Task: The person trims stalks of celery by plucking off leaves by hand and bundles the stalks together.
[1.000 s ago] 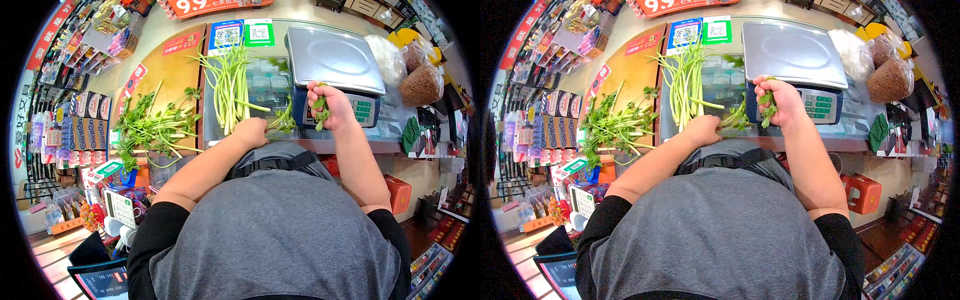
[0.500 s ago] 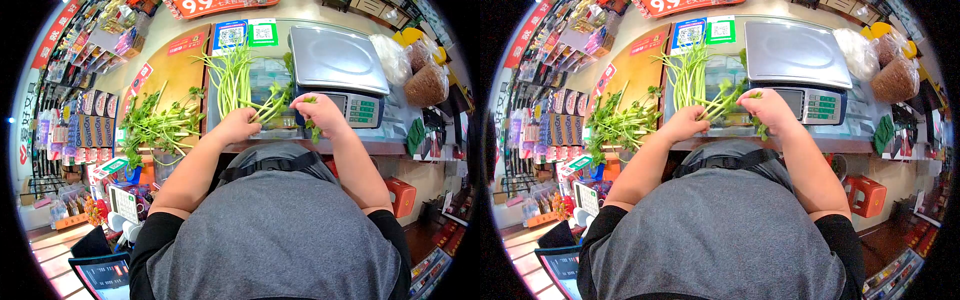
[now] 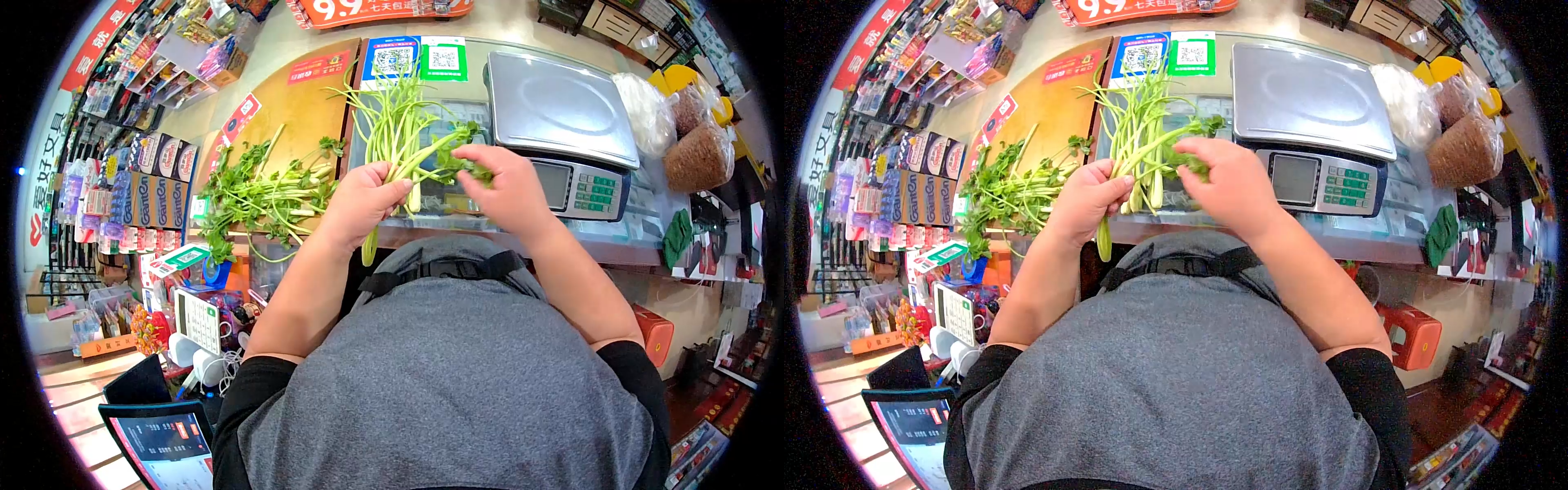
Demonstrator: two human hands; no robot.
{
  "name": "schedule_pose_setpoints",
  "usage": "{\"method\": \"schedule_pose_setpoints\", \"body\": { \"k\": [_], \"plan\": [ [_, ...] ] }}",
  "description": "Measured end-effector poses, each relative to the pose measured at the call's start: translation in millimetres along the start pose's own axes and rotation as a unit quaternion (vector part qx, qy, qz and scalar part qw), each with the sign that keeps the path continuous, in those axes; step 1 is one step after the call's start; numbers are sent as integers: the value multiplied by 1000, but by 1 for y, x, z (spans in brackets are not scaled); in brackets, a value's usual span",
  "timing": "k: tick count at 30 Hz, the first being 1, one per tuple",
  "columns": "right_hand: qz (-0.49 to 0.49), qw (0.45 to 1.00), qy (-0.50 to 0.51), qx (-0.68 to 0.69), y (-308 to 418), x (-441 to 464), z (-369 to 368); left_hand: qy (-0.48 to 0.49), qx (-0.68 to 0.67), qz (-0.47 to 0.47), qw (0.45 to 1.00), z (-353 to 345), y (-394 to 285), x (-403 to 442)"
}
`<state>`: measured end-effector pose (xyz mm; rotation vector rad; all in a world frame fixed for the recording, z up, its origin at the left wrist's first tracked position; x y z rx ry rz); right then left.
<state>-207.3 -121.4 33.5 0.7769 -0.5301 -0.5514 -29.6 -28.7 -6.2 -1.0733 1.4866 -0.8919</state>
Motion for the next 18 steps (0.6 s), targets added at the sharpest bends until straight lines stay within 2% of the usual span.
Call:
{"method": "schedule_pose_setpoints", "body": {
  "k": [2, 6, 14, 18],
  "plan": [
    [57, 990, 15, -129, 15, 1, -7, 2, 2, 9, 1000, -5, -2, -1],
    [42, 983, 37, -174, 14, 1, -12, 5, 5, 12, 1000, -6, -1, -1],
    [58, 985, 71, -148, 12, 2, -16, 0, 35, -11, 999, -4, -4, -7],
    [45, 980, 107, -164, 12, 3, -20, -16, 164, -7, 986, 4, 4, -5]
  ]
}}
Point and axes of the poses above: each hand's wrist, its own x-axis towards the middle knuckle, its own z-axis out of the back of the hand, y = z × x, the point moved 6 cm from there along x, towards the middle knuckle, and after that the axes turned 10 degrees about y, right-handed, at the moved point
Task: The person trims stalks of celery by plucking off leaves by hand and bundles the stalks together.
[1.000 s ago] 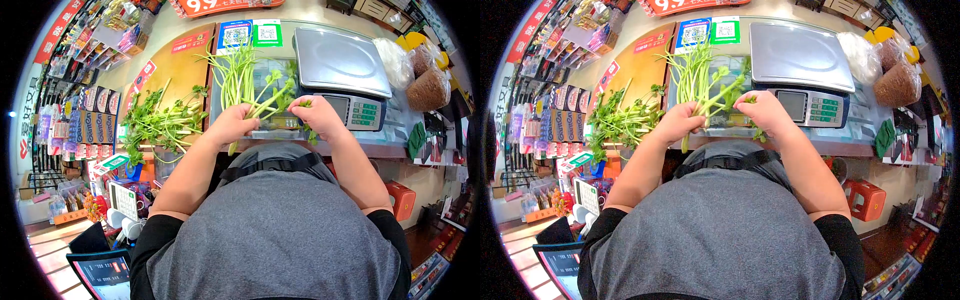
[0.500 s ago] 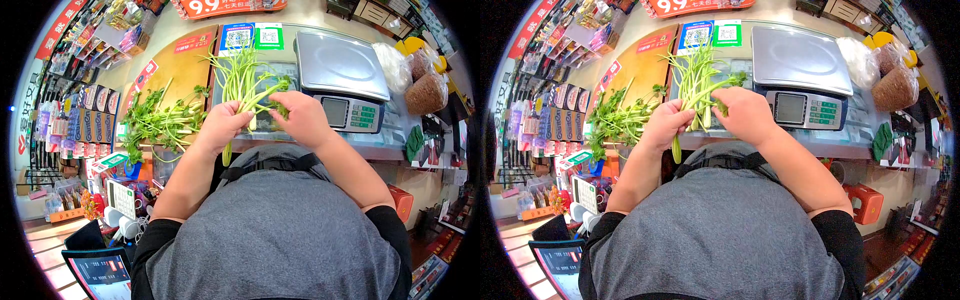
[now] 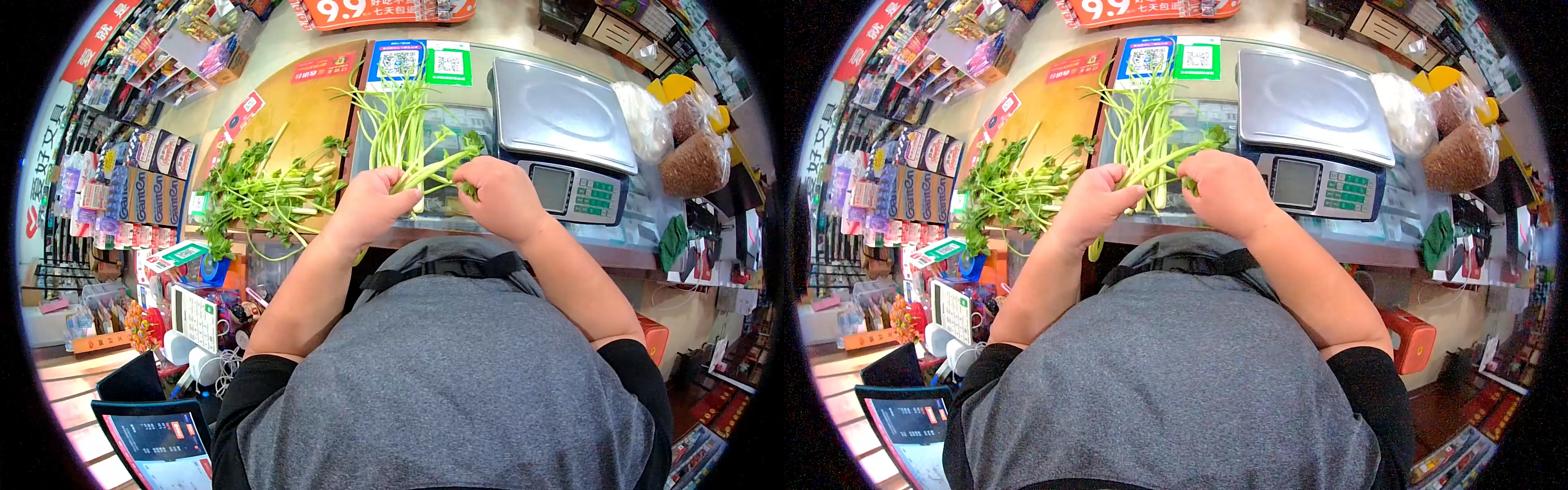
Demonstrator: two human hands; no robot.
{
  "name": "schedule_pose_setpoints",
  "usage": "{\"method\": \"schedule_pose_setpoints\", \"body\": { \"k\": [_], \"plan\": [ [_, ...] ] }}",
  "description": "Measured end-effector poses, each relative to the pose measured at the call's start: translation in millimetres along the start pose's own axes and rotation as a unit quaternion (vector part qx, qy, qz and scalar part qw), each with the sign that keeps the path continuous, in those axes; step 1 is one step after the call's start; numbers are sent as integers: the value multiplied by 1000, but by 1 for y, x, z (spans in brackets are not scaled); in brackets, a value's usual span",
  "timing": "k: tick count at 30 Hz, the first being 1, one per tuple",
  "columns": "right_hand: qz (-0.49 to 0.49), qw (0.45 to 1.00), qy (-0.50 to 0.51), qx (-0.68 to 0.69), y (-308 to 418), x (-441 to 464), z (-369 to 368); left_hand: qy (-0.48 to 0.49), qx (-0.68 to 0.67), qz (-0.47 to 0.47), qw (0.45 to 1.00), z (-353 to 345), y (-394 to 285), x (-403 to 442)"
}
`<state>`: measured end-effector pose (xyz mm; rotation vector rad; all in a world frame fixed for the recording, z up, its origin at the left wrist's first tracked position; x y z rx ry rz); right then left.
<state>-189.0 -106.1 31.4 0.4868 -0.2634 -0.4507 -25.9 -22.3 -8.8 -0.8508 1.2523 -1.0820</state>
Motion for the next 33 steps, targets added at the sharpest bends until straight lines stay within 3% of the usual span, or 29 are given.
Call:
{"method": "schedule_pose_setpoints", "body": {
  "k": [6, 9, 15, 18, 20, 22, 24, 27, 30, 31, 33],
  "plan": [
    [6, 1000, -30, 10, 0, -1, -9, 5, 68, 16, 998, -1, -1, -1],
    [-82, 989, -54, 109, -17, -2, -17, 9, 37, 13, 999, -4, 3, 2],
    [-136, 966, -117, 184, -39, -8, -28, 15, -15, 12, 1000, -10, -3, 4],
    [-307, 891, -135, 307, -100, -26, -21, 2, -47, 17, 999, 1, -5, -2],
    [-324, 751, -177, 548, -130, -39, -25, 3, -73, 0, 997, 11, -6, -8],
    [-295, 618, -175, 708, -113, -33, -19, -1, -70, -21, 997, 12, -9, -11],
    [-306, 583, -139, 740, -102, -28, -13, 13, -74, -30, 997, 11, -11, -10],
    [-264, 571, -54, 775, -84, -14, -10, -11, 34, -65, 997, 10, -10, -6],
    [-198, 657, -48, 726, -76, -3, -8, -38, 150, -98, 983, 4, -26, -14],
    [-221, 678, -52, 699, -65, -1, -4, -44, 182, -103, 977, 3, -29, -16],
    [-144, 872, -32, 467, -44, 6, 15, -57, 245, -113, 961, 2, -36, -20]
  ]
}}
Point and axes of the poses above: each hand's wrist, its own x-axis towards the middle knuckle, its own z-axis out of the back of the hand, y = z × x, the point moved 6 cm from there along x, towards the middle knuckle, and after that the axes turned 10 degrees about y, right-handed, at the moved point
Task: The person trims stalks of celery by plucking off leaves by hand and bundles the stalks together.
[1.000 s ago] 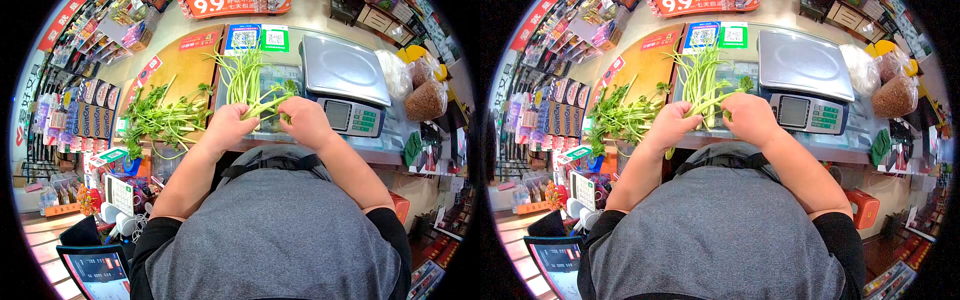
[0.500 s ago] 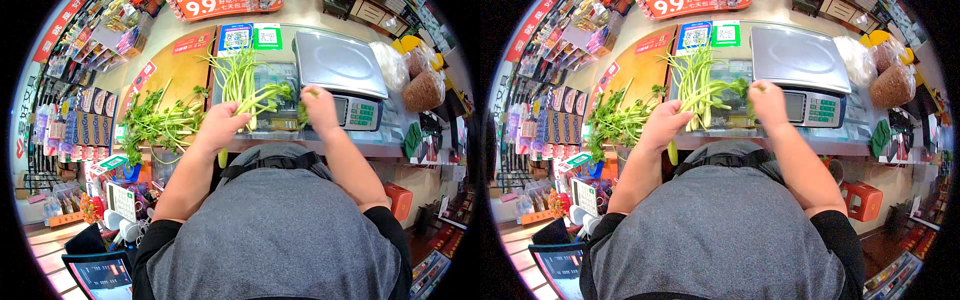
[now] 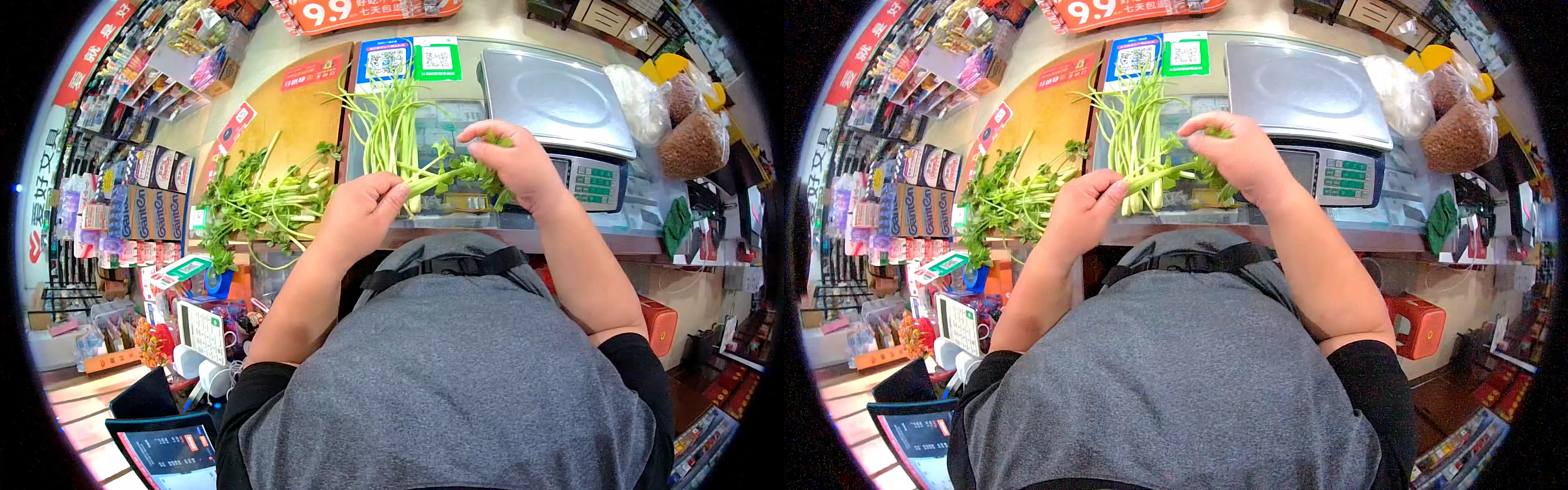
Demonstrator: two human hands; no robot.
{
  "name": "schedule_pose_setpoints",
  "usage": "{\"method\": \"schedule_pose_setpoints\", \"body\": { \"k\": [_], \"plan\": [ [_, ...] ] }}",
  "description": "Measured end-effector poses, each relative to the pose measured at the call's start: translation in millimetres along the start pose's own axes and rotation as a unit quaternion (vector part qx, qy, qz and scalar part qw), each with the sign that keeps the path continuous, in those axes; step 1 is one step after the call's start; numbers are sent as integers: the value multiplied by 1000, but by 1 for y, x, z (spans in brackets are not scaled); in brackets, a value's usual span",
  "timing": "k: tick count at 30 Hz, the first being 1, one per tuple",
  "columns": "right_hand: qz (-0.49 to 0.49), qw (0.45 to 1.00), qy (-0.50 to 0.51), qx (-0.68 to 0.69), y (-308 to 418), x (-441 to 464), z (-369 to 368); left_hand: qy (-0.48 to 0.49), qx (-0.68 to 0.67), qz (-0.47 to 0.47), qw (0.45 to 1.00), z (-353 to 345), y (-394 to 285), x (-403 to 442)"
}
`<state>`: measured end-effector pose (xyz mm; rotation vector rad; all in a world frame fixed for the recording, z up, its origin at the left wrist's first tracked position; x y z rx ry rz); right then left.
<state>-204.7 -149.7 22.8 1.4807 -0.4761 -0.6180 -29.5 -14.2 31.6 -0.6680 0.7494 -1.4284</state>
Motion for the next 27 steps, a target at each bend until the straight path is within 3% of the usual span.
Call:
{"method": "schedule_pose_setpoints", "body": {
  "k": [2, 6, 12, 15, 17, 18, 21, 25, 27],
  "plan": [
    [113, 969, 22, -221, 15, 1, -13, -2, 7, -1, 1000, 0, -3, -1],
    [144, 892, 48, -427, 18, 1, -32, 1, 34, -5, 999, 1, -8, -3],
    [177, 874, -17, -452, 23, -3, -38, 9, 70, -19, 997, 1, -15, -4],
    [186, 875, -129, -427, 10, 2, -23, -2, 78, -32, 996, 0, -18, -4],
    [11, 974, -142, -174, -13, 10, 12, -13, 73, -40, 996, 2, -16, -6],
    [-77, 986, -141, -39, -26, 9, 21, -20, 71, -43, 996, 4, -14, -7],
    [-74, 966, -86, 232, -33, 9, 16, -31, 87, -35, 995, 5, -10, -10],
    [-101, 977, 18, 188, -26, 5, -7, -32, 74, -32, 996, 3, -11, -8],
    [-70, 995, 66, 33, -19, 4, -15, -40, 61, -33, 997, 0, -11, -8]
  ]
}}
Point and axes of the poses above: each hand's wrist, its own x-axis towards the middle knuckle, its own z-axis out of the back of the hand, y = z × x, the point moved 6 cm from there along x, towards the middle knuckle, and after that the axes turned 10 degrees about y, right-handed, at the moved point
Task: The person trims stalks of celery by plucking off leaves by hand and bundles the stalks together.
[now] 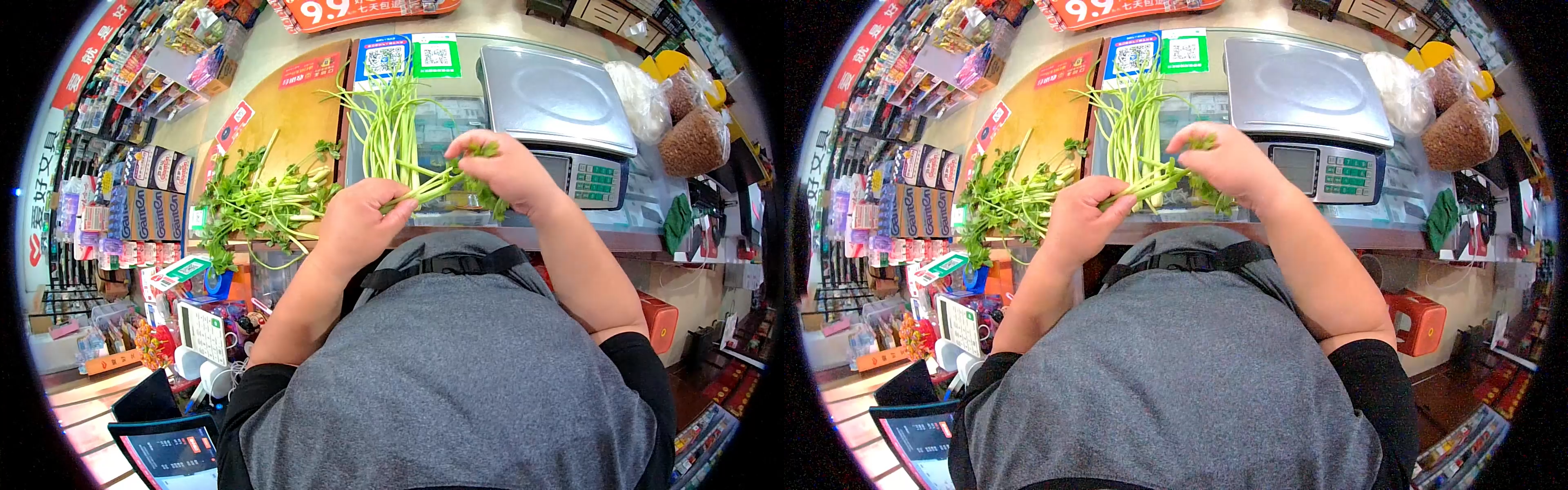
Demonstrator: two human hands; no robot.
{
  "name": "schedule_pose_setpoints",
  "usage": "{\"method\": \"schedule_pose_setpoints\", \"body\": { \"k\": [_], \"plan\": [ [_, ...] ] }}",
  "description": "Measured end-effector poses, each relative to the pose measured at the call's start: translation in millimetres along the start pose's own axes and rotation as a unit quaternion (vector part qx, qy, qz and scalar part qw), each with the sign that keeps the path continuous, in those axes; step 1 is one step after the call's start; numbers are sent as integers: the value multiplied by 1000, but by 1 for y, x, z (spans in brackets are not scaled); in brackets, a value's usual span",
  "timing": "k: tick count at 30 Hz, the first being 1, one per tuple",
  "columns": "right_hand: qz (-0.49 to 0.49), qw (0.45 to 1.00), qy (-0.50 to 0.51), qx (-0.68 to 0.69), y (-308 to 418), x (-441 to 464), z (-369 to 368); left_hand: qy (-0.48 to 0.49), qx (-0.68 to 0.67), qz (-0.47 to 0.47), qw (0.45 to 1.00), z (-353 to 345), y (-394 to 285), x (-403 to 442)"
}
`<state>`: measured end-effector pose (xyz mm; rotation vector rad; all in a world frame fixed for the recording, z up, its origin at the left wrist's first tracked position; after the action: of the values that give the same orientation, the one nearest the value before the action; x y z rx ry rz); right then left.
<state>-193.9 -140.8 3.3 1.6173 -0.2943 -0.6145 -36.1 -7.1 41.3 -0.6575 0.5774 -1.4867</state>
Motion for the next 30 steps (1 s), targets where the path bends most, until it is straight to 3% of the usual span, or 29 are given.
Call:
{"method": "schedule_pose_setpoints", "body": {
  "k": [4, 9, 24, 30],
  "plan": [
    [97, 957, 22, -274, 15, -1, -20, 5, 16, -10, 1000, 0, -3, 0],
    [158, 863, 16, -480, 26, -6, -33, 7, 39, -12, 999, 0, -5, -1],
    [228, 811, -81, -532, 24, -10, -40, 41, 60, 33, 997, -11, -5, -2],
    [240, 818, -131, -507, 26, -10, -39, 39, 34, 64, 997, -11, -1, 0]
  ]
}}
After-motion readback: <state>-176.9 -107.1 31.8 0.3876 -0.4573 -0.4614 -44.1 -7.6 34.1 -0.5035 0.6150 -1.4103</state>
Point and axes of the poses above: each hand's wrist, its own x-axis towards the middle knuckle, its own z-axis out of the back of the hand, y = z × x, the point moved 6 cm from there along x, towards the middle knuckle, and after that the axes turned 10 degrees about y, right-handed, at the moved point
